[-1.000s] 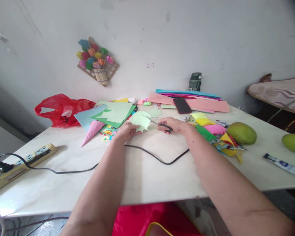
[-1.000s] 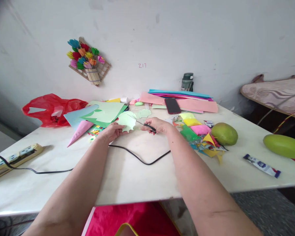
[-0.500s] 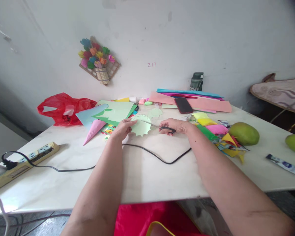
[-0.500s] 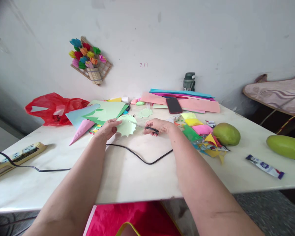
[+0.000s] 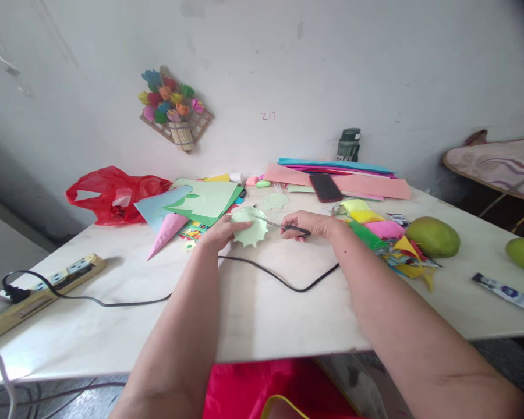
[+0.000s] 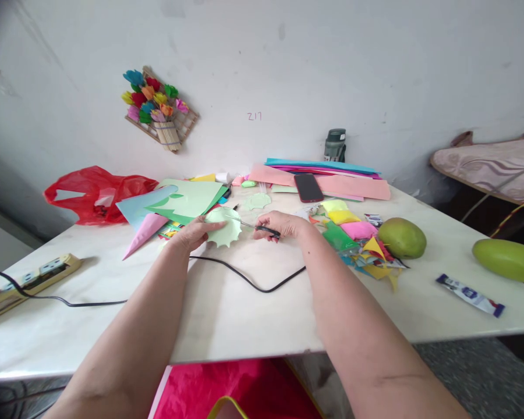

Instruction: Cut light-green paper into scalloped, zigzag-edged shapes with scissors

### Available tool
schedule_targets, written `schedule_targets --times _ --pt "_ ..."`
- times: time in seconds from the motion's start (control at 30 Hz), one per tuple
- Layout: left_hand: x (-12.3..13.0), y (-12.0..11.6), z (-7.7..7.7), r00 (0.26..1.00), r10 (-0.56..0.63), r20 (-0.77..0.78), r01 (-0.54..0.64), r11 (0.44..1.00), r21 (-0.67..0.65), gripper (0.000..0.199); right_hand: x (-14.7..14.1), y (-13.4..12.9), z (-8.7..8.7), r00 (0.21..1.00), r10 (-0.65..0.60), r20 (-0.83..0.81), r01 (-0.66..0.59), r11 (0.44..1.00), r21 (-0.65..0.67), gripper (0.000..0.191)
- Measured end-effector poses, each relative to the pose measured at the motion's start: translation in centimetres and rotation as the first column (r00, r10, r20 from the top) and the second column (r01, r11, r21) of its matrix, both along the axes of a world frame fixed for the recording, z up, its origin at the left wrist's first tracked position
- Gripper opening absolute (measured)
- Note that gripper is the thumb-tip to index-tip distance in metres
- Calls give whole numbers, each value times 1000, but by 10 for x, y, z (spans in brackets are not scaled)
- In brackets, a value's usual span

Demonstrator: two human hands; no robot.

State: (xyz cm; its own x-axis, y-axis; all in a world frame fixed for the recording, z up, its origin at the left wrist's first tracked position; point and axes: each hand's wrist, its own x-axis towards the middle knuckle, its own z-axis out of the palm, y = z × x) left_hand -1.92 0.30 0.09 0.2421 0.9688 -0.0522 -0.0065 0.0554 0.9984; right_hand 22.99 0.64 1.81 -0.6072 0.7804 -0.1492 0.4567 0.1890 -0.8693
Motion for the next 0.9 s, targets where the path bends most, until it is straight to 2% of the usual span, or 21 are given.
schedule_targets --times 0.23,0.47,0.63,0.9 --pt "7 -4 2 993 11 115 -14 1000 20 32 -1 1 -1 998 -24 -65 21 999 -39 21" --pt "8 -4 3 987 49 155 -48 999 -10 33 -3 4 -4 993 -30 -112 28 999 -20 17" --pt "5 -1 0 989 84 120 -78 995 -59 31 -3 5 -4 990 -28 -135 28 1000 -4 19" --pt "-1 0 0 1000 -26 8 26 996 -84 25 -2 8 -7 992 -15 -127 18 1000 22 18"
